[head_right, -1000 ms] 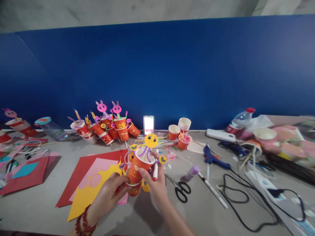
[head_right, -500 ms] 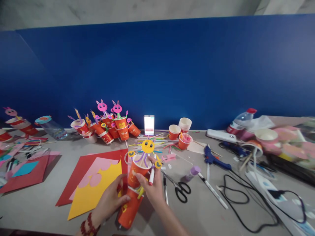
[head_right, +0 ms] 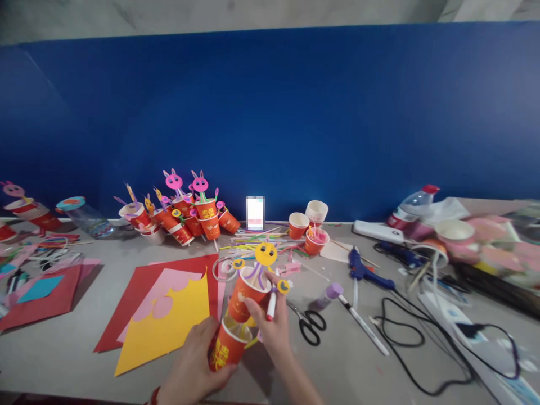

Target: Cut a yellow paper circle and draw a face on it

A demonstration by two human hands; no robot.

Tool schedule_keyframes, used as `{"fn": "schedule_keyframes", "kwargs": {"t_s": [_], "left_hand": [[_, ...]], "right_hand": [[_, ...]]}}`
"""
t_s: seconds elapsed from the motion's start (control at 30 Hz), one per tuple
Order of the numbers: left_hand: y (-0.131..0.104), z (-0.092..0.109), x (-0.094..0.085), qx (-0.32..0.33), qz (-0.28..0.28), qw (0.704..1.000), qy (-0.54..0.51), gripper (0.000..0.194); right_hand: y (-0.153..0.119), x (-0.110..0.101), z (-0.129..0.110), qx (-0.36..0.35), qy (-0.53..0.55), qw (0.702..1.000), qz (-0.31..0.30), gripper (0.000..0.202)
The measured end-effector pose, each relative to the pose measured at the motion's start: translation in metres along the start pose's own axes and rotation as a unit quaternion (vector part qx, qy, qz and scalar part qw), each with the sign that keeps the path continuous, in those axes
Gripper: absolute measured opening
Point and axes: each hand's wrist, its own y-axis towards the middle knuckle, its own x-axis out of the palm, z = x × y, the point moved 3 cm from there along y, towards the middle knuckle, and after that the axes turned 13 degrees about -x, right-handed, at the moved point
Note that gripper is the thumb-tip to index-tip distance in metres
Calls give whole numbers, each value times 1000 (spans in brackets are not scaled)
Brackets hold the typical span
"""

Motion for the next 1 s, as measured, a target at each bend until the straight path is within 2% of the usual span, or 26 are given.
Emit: {"fn": "schedule_keyframes", "kwargs": {"t_s": [0.17, 0.37, 0.53, 0.67, 0.77, 1.0], "left_hand": [[3, -2, 3, 81, 115, 989, -51, 53], [10, 11, 1, 127, 186, 972, -67, 57], [14, 18, 0, 127, 152, 974, -106, 58], [16, 17, 2, 90, 134, 977, -137, 61], [17, 13, 6, 72, 140, 976, -148, 63], [18, 7, 14, 104, 161, 971, -144, 66]], "right_hand": [[4, -14, -19, -40, 7, 998, 48, 57], [2, -4, -33, -49, 30, 998, 19, 60], [1, -3, -36, -58, 26, 998, 8, 60], [0, -8, -37, -77, -22, 997, 8, 57], [1, -10, -38, -73, -38, 997, 11, 55], [1, -10, -37, -70, -54, 996, 11, 52]]}}
